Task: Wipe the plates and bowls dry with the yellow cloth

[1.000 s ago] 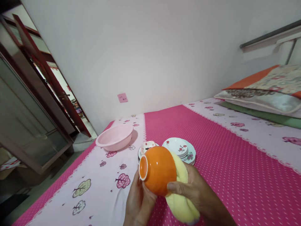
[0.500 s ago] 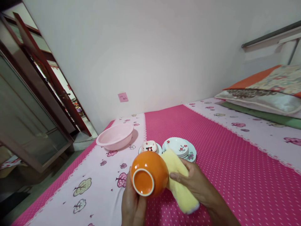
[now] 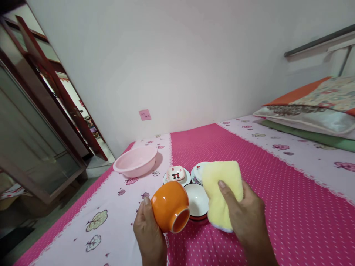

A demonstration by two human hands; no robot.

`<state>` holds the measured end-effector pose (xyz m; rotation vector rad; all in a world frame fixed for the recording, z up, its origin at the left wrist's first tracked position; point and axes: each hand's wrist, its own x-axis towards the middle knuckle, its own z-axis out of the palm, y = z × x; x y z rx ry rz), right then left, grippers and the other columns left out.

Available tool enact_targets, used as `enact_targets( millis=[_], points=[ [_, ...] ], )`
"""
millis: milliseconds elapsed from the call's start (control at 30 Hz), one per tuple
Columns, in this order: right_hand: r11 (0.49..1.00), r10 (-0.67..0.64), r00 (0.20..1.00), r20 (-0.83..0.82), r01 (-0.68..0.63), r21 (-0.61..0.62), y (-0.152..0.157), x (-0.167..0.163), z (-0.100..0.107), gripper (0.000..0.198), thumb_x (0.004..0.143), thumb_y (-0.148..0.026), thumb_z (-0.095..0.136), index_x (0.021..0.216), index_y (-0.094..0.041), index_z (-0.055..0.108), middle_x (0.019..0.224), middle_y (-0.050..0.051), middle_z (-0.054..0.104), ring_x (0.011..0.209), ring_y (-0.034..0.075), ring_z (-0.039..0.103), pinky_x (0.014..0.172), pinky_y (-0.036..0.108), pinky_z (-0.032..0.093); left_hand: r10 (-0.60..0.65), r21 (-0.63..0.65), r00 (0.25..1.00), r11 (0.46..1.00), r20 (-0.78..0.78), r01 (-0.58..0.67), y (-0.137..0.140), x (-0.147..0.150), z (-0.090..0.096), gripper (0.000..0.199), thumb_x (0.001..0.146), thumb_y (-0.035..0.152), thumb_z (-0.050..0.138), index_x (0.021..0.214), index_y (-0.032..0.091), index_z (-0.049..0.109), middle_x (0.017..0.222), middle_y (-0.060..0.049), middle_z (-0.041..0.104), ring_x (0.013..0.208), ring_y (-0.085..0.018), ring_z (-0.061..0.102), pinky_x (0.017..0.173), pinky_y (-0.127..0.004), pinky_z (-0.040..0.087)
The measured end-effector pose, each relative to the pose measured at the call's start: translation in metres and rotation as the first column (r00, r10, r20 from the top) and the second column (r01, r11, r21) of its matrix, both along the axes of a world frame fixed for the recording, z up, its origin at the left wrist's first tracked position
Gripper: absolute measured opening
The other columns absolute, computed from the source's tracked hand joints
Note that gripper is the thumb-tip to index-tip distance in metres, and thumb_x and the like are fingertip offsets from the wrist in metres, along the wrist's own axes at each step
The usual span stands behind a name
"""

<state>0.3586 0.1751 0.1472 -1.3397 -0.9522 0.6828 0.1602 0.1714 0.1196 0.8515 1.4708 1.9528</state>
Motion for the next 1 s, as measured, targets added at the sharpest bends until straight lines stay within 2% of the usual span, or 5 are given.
enact_targets(
  millis=[133,233,367,633,1000],
  points=[
    [0.996,-0.036,0.976,0.214,0.017,0.092,-0.014,-0.027,0.008,0.053,0.090,-0.063,0.061,0.121,-0.020,0.067,0.106,0.018,0.078,0.091,0.036,0.076,0.074,0.044,0.065,0.010,0.037,0.992,0.999,-0.123,-0.005,-0.002,0.011,-0.007,0.050,0.092,0.059,0.059,0.064,0.024,0.038,0.062,0.008,0.031,0.058,-0.011,0.030,0.049,-0.023,0.031],
    [0.911,0.193,0.893,0.406,-0.317,0.265,-0.023,-0.042,0.012,0.061,0.091,-0.061,0.060,0.136,-0.020,0.062,0.138,0.017,0.067,0.127,0.036,0.064,0.104,0.050,0.056,-0.061,0.031,0.982,0.997,-0.180,0.067,-0.004,0.013,-0.016,0.044,0.094,0.046,0.060,0.064,0.024,0.037,0.059,0.008,0.032,0.056,-0.012,0.031,0.050,-0.023,0.030],
    [0.795,0.408,0.760,0.506,-0.568,0.213,-0.026,-0.037,0.011,0.045,0.101,-0.047,0.052,0.139,-0.025,0.062,0.149,0.012,0.059,0.138,0.028,0.056,0.112,0.042,0.050,-0.159,0.076,0.971,0.982,-0.179,0.174,-0.005,0.008,-0.021,0.021,0.085,0.024,0.066,0.070,0.023,0.051,0.059,0.008,0.047,0.059,-0.013,0.041,0.053,-0.023,0.036],
    [0.780,0.182,0.759,0.625,-0.499,0.378,-0.009,-0.035,0.004,0.024,0.101,-0.021,0.052,0.119,-0.027,0.067,0.113,0.004,0.073,0.110,0.019,0.070,0.094,0.029,0.057,-0.210,0.057,0.961,0.973,-0.178,0.223,-0.006,0.020,-0.015,0.016,0.085,0.023,0.063,0.070,0.020,0.059,0.060,0.007,0.052,0.058,-0.012,0.043,0.052,-0.021,0.037],
    [0.829,-0.007,0.762,0.647,-0.357,0.430,-0.003,-0.046,-0.005,0.025,0.099,-0.021,0.057,0.123,-0.026,0.060,0.112,0.007,0.066,0.113,0.024,0.065,0.099,0.041,0.054,-0.174,0.138,0.918,0.962,-0.355,0.235,-0.011,0.021,-0.007,0.053,0.099,0.065,0.043,0.071,0.022,0.056,0.062,0.003,0.054,0.057,-0.014,0.044,0.055,-0.026,0.037]
  ],
)
